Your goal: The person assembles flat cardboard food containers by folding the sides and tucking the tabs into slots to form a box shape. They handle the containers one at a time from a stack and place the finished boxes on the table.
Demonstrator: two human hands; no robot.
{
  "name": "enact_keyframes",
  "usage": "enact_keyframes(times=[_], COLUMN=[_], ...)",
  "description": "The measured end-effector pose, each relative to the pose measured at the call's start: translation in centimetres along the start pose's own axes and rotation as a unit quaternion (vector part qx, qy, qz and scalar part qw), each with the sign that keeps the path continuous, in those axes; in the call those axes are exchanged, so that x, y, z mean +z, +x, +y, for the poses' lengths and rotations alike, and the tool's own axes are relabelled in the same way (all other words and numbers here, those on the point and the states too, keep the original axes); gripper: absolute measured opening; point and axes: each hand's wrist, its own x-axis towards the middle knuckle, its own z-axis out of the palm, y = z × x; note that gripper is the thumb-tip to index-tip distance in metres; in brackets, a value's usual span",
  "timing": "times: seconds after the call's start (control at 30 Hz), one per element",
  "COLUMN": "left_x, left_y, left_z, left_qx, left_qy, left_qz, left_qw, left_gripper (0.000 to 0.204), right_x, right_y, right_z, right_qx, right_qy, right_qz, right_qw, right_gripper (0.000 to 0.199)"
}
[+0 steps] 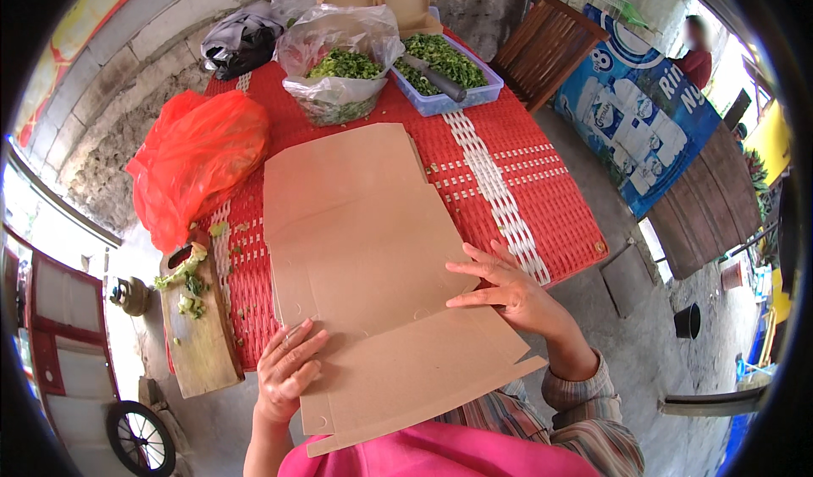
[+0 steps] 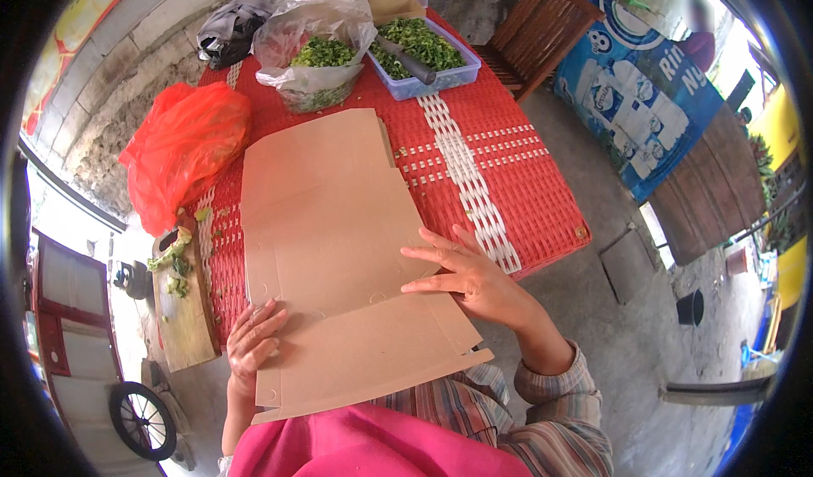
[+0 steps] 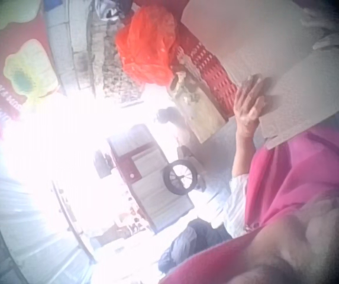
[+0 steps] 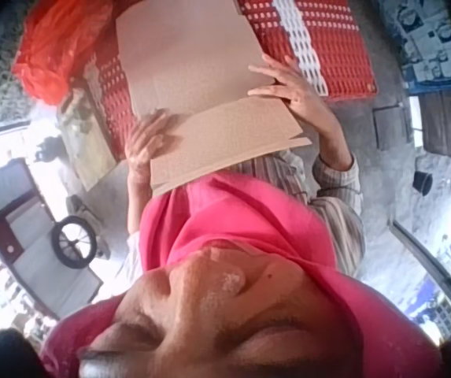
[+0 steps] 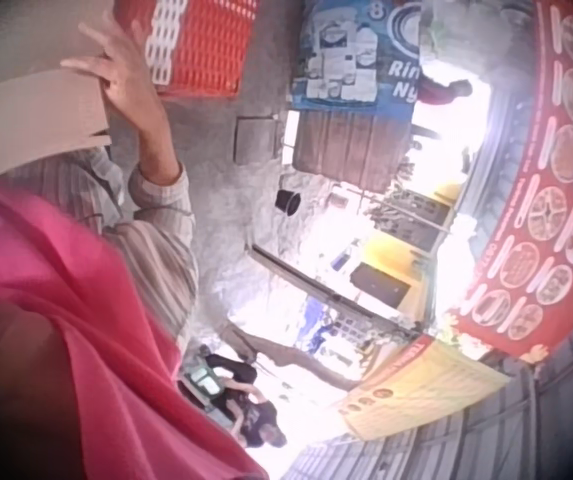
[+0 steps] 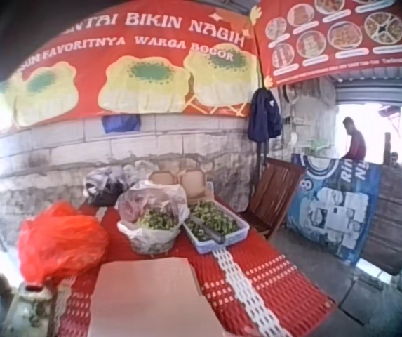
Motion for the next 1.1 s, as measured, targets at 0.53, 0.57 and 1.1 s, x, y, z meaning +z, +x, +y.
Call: enact_keyframes(times=[0.53,0.57,1.1], left_x=[0.2,0.7,4.4], left_y=[2.0,2.5,5.5], left_z=[0.0,0.2,2.9], left_qx=[-0.251,-0.297,-0.148], left_qy=[-0.118,-0.156,0.243], left_qz=[-0.035,0.011,0.061], left_qw=[0.960,0.942,0.957], left_gripper=[0.037,0.045,0.054], right_x=[0.8,0.8,5.1], right_y=[2.0,2.8,4.0], right_z=[0.7,-0.3,-2.6], right_qx=[0.110,0.187,0.080], right_qy=[0.160,0.219,-0.228], right_qz=[0.100,0.111,0.230], right_qw=[0.976,0.951,0.943], right_gripper=[0.023,0.024,0.040])
